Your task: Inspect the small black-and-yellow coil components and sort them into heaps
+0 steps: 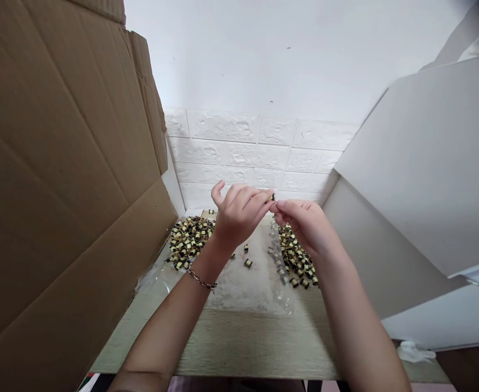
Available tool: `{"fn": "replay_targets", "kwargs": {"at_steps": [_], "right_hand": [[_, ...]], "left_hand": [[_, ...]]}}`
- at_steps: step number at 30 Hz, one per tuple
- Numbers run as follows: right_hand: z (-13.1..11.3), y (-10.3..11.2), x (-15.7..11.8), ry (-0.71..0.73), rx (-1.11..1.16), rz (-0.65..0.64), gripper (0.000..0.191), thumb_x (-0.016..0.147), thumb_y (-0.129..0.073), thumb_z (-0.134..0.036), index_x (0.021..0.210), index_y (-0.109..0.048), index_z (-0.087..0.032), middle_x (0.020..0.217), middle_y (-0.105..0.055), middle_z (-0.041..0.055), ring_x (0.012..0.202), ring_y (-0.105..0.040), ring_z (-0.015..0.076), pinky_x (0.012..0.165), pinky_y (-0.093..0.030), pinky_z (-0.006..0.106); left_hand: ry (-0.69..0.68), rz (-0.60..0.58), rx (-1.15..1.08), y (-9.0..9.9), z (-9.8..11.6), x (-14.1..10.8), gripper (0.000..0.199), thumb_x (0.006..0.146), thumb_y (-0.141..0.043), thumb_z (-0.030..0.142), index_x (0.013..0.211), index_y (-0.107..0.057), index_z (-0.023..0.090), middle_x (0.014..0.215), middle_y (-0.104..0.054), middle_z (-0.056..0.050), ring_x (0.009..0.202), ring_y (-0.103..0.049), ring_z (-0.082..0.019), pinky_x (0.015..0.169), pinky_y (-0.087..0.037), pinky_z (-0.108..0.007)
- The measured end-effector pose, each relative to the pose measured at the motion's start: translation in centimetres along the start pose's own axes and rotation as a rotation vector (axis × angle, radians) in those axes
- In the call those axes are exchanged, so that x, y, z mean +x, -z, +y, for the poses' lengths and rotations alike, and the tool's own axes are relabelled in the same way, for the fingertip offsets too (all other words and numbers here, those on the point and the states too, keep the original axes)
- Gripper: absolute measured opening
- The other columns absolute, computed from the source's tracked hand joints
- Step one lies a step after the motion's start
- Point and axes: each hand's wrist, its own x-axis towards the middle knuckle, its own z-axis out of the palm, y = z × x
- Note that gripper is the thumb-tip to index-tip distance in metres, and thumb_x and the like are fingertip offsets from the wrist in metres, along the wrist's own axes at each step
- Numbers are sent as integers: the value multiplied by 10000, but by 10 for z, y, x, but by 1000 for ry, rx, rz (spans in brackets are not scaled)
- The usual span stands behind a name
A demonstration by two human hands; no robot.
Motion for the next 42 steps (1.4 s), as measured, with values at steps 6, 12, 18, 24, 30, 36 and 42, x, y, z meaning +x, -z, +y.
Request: {"fn": "replay_targets", "kwargs": {"at_steps": [6, 12, 18, 24, 30, 36, 42], "right_hand": [[1, 2, 3, -104, 101, -54, 186, 670, -619, -324, 648, -665, -144, 518, -566, 0, 487, -444, 67, 505, -337, 218], [6, 2, 4, -140, 153, -94, 193, 677, -620, -336, 660, -665, -149, 527, -575, -3, 485, -457, 57, 495, -333, 203], [9, 0, 6, -120, 125, -85, 189, 689, -601, -323, 653, -641, -142, 511, -546, -12, 478, -432, 62, 493, -320, 209], [7, -3, 4, 45, -56, -50, 225, 760, -499, -304, 617, -575, -148, 541, -513, -20, 546, -427, 75, 569, -334, 215], [3, -6, 2, 86, -283, 33, 198, 750, -453, -263, 605, -537, -156, 546, -483, -27, 543, -406, 84, 550, -316, 218], [4, 0, 3, 132, -393, 101, 194, 736, -457, -255, 573, -515, -167, 534, -435, -36, 534, -374, 87, 528, -280, 223], [3, 4, 4, 183, -427, 112, 205, 728, -445, -218, 532, -481, -169, 518, -406, -39, 537, -357, 86, 538, -270, 225]], "left_hand": [[-47, 3, 53, -1, -2, -1, 87, 761, -571, 279, 832, -569, 230, 716, -630, 35, 697, -544, -127, 949, -153, -382], [-86, 2, 69, -2, -2, -3, 88, 774, -555, 267, 856, -569, 238, 736, -641, 33, 706, -550, -126, 959, -139, -393], [-79, -7, 68, -2, -3, -3, 88, 778, -547, 277, 853, -572, 238, 722, -633, 28, 704, -545, -128, 960, -132, -395], [-26, -45, 59, -2, -5, -3, 91, 773, -549, 299, 814, -578, 223, 687, -614, 26, 696, -536, -136, 934, -147, -391], [81, -84, -15, -4, -6, -3, 133, 771, -548, 349, 815, -593, 231, 698, -619, 18, 722, -538, -146, 907, -176, -389], [171, -128, -123, -5, -4, -2, 157, 769, -548, 379, 818, -591, 236, 747, -634, 26, 760, -548, -135, 910, -184, -374], [238, -201, -212, -5, -1, -1, 137, 775, -542, 366, 838, -584, 252, 789, -635, 36, 796, -545, -129, 921, -171, -364]]}}
